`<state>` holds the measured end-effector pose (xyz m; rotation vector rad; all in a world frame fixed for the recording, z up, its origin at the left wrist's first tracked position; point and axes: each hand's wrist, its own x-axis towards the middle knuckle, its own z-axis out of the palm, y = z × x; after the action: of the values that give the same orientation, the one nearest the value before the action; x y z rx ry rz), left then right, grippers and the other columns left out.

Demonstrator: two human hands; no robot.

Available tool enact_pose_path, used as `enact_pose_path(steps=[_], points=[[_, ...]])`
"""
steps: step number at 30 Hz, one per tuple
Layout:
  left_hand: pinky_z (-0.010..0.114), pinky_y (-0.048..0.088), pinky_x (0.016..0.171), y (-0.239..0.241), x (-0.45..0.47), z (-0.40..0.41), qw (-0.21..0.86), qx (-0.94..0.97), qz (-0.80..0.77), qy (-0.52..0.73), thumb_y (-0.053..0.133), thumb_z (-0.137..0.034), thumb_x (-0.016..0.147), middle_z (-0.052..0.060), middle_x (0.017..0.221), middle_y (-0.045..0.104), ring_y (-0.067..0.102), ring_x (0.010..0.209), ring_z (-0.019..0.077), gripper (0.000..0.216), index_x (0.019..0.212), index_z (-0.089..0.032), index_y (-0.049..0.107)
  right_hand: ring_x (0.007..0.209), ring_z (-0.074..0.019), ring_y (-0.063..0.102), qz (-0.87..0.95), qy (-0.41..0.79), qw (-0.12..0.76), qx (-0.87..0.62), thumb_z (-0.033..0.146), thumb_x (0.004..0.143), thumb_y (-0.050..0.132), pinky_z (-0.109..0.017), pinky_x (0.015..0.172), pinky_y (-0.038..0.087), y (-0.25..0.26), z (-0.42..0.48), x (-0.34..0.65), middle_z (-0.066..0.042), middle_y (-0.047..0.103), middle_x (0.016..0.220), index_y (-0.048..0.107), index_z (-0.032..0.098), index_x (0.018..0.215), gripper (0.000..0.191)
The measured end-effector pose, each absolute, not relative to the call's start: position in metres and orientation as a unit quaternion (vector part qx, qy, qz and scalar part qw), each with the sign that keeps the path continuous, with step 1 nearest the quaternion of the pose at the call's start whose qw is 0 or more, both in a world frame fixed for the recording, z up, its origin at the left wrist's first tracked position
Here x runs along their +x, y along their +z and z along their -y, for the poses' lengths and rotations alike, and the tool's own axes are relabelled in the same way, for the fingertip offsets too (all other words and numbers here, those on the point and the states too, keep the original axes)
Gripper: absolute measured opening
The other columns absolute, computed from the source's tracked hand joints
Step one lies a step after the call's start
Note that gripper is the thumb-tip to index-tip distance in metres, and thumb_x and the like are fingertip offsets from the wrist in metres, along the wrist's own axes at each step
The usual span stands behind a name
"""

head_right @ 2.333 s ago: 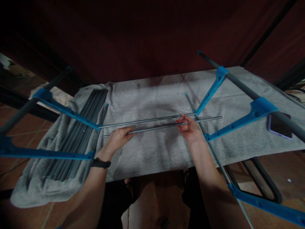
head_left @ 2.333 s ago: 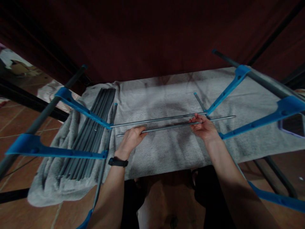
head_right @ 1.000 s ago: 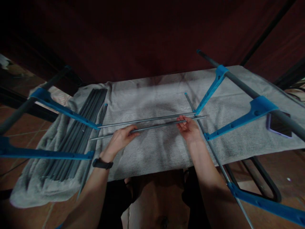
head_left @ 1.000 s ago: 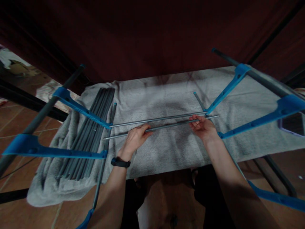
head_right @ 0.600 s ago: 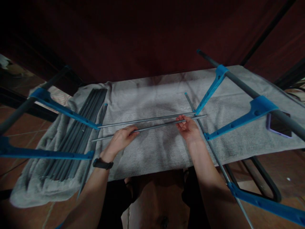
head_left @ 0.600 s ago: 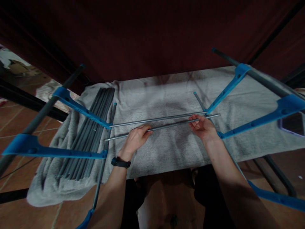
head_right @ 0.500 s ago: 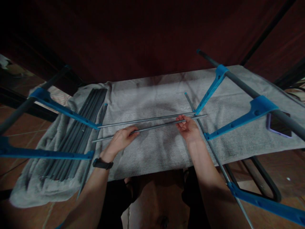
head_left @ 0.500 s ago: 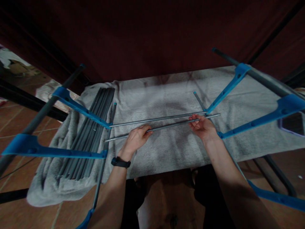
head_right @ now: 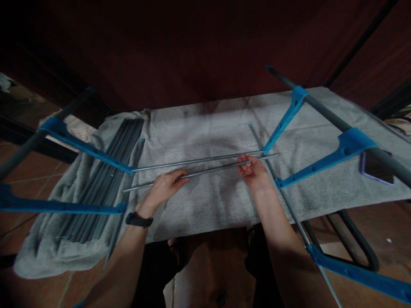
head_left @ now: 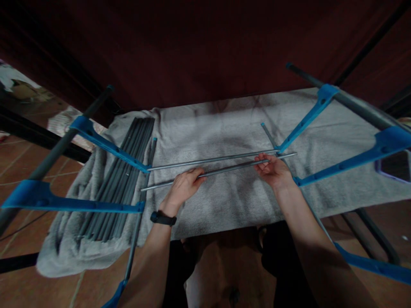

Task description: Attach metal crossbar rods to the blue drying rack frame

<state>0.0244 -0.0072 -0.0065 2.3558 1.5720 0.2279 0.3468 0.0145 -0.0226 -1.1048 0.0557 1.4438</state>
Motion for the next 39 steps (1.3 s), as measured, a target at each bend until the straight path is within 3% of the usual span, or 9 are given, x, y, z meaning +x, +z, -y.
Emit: enact_pose_path(steps=[15,28,32,39], points=[[0.031,0.051,0.077,-0.002,0.026,0.008,0.168,0.812,-0.555,0.069,0.057,-0.04,0.1,0.002,0.093,0.078,0.074,0.089,0.0244,0.025,0.118,-0.028,0.069,0.06,-0.0135,0.069,-0.031,0.621,0.614,-0.486,0.005,0.09,0.05,-0.025,0.055,0.061,-0.016,-0.015,0.348,0.003,0.068,0.065,0.061,0.023,0.083,0.022],[0.033,0.054,0.086,-0.008,0.024,0.007,0.16,0.816,-0.553,0.051,0.047,-0.04,0.104,0.006,0.107,0.079,0.074,0.101,0.0255,0.033,0.121,-0.026,0.071,0.06,-0.013,0.069,-0.052,0.6,0.624,-0.498,0.007,0.094,0.046,-0.024,0.055,0.06,-0.007,-0.014,0.354,0.004,0.068,0.065,0.06,0.023,0.086,0.023],[0.033,0.053,0.084,-0.009,0.024,0.007,0.173,0.813,-0.553,0.057,0.052,-0.043,0.102,0.005,0.105,0.079,0.074,0.098,0.0258,0.033,0.123,-0.026,0.07,0.06,-0.0119,0.069,-0.063,0.599,0.623,-0.499,0.007,0.096,0.046,-0.024,0.057,0.06,-0.005,-0.014,0.354,0.005,0.068,0.065,0.06,0.022,0.086,0.023],[0.03,0.05,0.078,-0.011,0.016,0.005,0.163,0.813,-0.555,0.072,0.059,-0.032,0.098,0.003,0.1,0.078,0.074,0.092,0.0232,0.022,0.117,-0.027,0.069,0.06,-0.011,0.068,-0.073,0.588,0.633,-0.499,0.008,0.097,0.044,-0.024,0.057,0.06,-0.006,-0.014,0.357,0.006,0.067,0.067,0.059,0.022,0.086,0.023]])
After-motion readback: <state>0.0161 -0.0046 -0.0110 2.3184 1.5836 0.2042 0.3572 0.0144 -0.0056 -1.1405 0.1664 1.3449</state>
